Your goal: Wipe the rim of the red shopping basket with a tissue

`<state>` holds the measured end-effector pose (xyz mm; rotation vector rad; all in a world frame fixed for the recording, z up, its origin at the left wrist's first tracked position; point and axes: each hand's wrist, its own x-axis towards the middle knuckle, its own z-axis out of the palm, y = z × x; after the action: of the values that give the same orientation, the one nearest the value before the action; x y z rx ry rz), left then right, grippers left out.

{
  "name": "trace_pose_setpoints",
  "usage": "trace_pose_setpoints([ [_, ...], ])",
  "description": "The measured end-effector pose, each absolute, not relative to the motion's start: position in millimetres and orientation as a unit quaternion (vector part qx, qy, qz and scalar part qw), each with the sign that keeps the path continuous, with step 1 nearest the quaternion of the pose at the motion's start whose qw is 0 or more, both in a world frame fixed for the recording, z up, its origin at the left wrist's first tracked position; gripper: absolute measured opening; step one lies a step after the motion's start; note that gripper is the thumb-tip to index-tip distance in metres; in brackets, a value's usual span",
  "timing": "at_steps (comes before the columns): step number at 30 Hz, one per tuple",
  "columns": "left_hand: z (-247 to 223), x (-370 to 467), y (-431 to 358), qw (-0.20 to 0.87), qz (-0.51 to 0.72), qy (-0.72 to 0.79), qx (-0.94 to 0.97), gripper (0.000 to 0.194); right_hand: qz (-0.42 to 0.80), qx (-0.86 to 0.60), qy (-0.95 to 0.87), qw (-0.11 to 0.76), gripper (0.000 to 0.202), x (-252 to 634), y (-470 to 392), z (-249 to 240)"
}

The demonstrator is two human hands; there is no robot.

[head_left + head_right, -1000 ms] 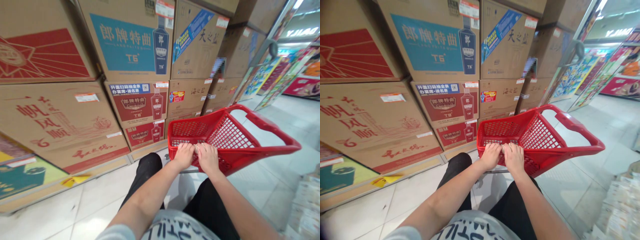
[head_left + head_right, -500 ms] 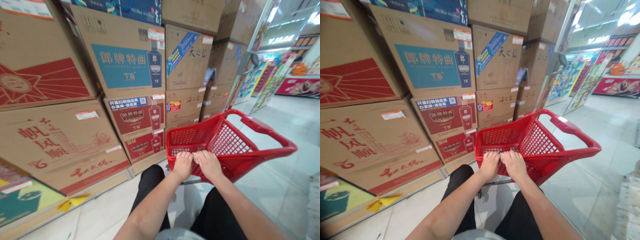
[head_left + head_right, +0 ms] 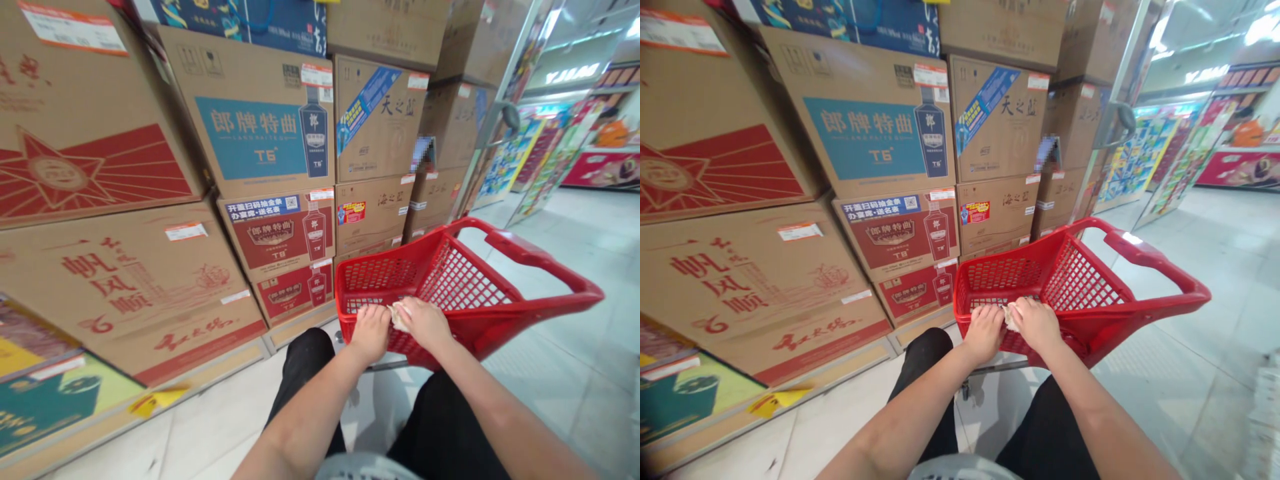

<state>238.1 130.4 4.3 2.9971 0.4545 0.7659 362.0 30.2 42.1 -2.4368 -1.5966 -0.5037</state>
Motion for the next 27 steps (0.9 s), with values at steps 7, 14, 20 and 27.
trace_pose_setpoints([
  [7, 7.0, 237.5, 130.4, 0.029, 0.236, 0.127, 0.963, 0.039, -0.100, -0.887, -0.394, 0.220, 0.028, 386.4, 48.5, 59.8],
  [14, 10.4, 238.8, 141.1, 0.022, 0.241, 0.139, 0.960, 0.034, -0.163, -0.837, -0.516, 0.081, 0.038, 380.6, 29.4, 57.4],
  [20, 7.2, 239.5, 135.5, 0.028, 0.242, 0.139, 0.960, 0.039, -0.142, -0.891, -0.425, 0.075, 0.033, 385.1, 43.1, 58.0],
  [27, 6.5, 237.6, 136.8, 0.014, 0.254, 0.147, 0.956, 0.030, -0.195, -0.794, -0.565, 0.111, 0.021, 353.9, 30.1, 40.5],
])
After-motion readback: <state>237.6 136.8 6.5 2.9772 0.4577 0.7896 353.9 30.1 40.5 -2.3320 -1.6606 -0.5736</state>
